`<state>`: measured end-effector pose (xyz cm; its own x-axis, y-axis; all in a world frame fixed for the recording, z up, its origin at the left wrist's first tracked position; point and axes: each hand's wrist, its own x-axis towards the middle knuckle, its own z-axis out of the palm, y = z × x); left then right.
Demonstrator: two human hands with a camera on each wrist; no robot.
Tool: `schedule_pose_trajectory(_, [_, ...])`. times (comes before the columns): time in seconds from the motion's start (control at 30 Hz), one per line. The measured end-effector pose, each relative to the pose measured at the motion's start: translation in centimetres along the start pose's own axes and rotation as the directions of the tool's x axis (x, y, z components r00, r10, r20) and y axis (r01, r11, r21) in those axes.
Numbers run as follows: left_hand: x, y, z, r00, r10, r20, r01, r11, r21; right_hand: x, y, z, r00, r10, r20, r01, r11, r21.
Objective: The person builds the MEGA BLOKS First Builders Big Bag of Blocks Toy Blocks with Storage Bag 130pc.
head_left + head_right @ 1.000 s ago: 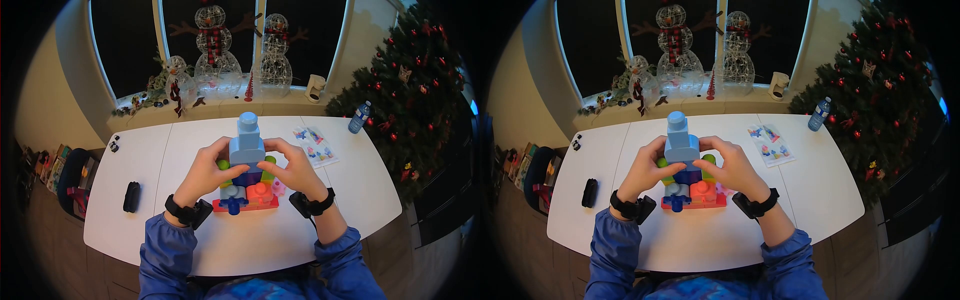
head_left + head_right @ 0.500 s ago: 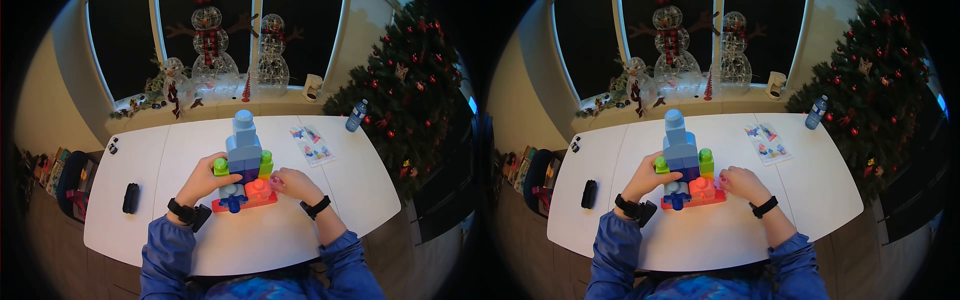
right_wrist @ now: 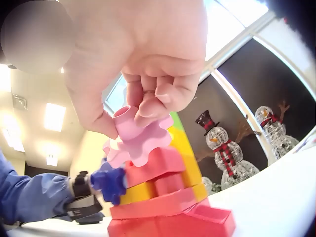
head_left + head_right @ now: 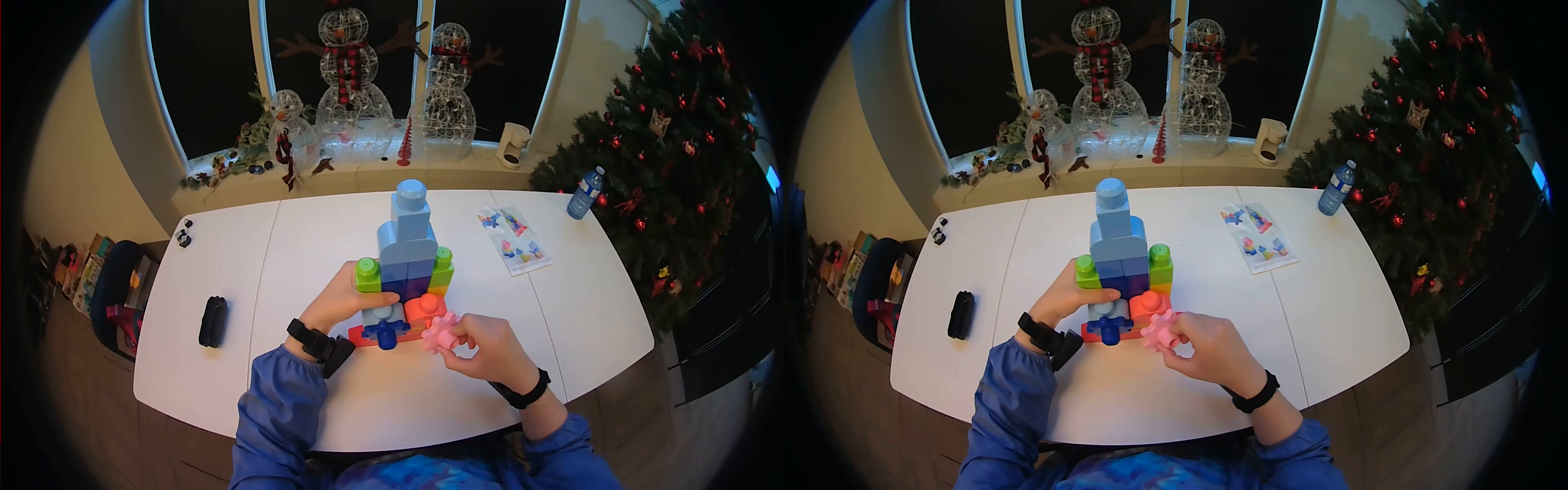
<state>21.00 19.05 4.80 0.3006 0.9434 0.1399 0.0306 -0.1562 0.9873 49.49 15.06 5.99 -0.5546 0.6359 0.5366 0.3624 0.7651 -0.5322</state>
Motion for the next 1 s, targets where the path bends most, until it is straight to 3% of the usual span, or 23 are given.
schedule_pose_trajectory(0.1, [0.0, -0.2, 0.0, 1.000, 0.000, 0.001, 0.000, 1.000, 0.009, -0.6, 0.5, 1.9, 0.994, -0.103, -0.033, 0.096, 0.983, -0.155])
schedule_pose_trajectory(0.2, [0.0, -0.2, -0.1, 1.000, 0.003, -0.001, -0.003, 1.000, 0.019, -0.7, 0.9, 2.5, 0.991, -0.128, -0.031, 0.120, 0.974, -0.194])
schedule_pose_trajectory(0.7, [0.1, -0.9, -0.2, 1.000, -0.017, -0.007, 0.017, 1.000, 0.000, -1.1, 0.0, 3.5, 0.994, -0.081, -0.071, 0.057, 0.955, -0.292])
schedule_pose_trajectory(0.8, [0.2, -0.8, -0.2, 1.000, -0.003, -0.006, 0.003, 1.000, -0.006, -1.3, 0.5, 3.6, 0.991, -0.038, -0.128, 0.006, 0.970, -0.244])
schedule_pose_trajectory(0.9, [0.2, -0.8, -0.3, 1.000, -0.004, -0.002, 0.004, 1.000, -0.002, -0.7, 0.8, 3.2, 0.983, -0.161, -0.085, 0.134, 0.957, -0.259])
schedule_pose_trajectory(1.0, [0.2, -0.8, -0.2, 1.000, -0.009, -0.002, 0.009, 1.000, 0.000, -0.7, 0.4, 2.8, 0.986, -0.156, -0.056, 0.133, 0.948, -0.288])
